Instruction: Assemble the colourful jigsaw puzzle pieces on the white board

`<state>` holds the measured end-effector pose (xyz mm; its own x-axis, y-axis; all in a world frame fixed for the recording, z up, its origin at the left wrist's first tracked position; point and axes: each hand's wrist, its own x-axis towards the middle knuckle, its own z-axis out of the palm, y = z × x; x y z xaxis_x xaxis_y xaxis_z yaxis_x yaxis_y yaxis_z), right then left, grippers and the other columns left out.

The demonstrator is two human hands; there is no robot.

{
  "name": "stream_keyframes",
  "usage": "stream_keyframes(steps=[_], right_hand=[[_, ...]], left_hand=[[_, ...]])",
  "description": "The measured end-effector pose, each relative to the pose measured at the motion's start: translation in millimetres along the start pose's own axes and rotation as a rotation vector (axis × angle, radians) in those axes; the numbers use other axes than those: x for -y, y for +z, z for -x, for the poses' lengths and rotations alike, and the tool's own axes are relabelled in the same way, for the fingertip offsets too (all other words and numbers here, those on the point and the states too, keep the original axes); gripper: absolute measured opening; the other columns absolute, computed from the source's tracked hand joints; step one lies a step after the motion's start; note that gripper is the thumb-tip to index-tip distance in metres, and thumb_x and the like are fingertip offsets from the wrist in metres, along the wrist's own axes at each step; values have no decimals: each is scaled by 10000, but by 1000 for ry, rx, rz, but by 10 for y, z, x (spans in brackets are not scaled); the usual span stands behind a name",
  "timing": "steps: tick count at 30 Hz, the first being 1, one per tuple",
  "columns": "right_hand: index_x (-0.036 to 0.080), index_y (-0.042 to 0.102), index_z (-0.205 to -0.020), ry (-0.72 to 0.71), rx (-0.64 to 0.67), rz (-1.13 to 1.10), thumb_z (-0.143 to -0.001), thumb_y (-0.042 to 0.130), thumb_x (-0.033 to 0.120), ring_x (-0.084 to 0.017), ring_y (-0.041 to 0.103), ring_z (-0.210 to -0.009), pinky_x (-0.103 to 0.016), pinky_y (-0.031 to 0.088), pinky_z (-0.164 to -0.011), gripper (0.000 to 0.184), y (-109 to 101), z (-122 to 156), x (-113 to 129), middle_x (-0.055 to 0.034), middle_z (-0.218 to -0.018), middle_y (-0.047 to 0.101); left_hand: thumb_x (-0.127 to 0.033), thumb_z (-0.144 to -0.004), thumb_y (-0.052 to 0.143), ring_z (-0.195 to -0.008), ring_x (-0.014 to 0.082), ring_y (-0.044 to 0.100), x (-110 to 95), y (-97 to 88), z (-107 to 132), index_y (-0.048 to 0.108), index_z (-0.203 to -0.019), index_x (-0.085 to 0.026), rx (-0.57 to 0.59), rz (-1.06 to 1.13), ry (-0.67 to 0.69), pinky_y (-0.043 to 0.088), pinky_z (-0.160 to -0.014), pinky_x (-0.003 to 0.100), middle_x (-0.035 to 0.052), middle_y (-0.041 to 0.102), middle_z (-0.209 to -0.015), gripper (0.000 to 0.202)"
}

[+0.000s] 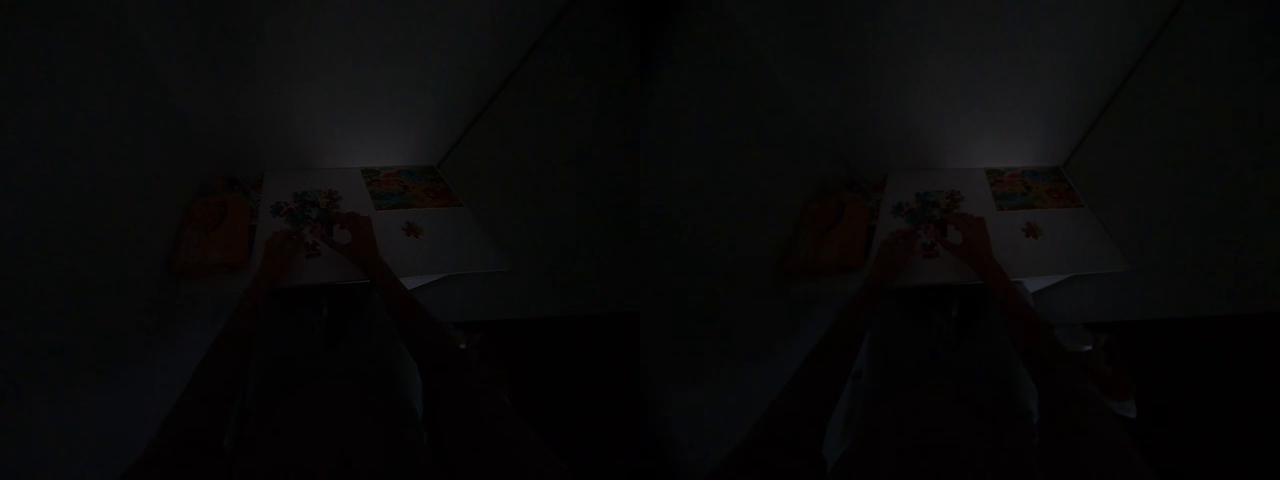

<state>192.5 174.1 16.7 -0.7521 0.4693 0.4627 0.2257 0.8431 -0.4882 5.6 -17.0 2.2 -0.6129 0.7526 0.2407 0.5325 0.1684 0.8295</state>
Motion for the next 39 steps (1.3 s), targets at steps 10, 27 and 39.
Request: stream_keyframes(steps=[10,27,39], right_hand=[[325,752,-1478,21,50,-114,-944,899,524,-341,771,-1122,-535,476,-1131,588,33,175,209,-97,-1310,838],[306,771,-1251,-110,-293,-90,-930,899,624,-285,704,-947,-501,603,-899,470,4,163,159,-79,-1078,734],[257,787,-994,269,18,-524,-1026,576,875,-265,742,-945,-431,582,-888,654,343,118,246,-96,-1042,808]], left_hand=[[-797,-947,746,-897,245,782,-102,77,65,835,-923,-242,18,237,-66,631,-817,371,69,857,-939,562],[-561,-930,864,-830,203,741,93,-100,75,765,-944,-241,-276,345,-279,577,-712,302,46,783,-889,335],[-628,-920,882,-753,184,733,99,-32,207,867,-1003,-252,-243,255,-147,563,-680,300,29,810,-846,385]])
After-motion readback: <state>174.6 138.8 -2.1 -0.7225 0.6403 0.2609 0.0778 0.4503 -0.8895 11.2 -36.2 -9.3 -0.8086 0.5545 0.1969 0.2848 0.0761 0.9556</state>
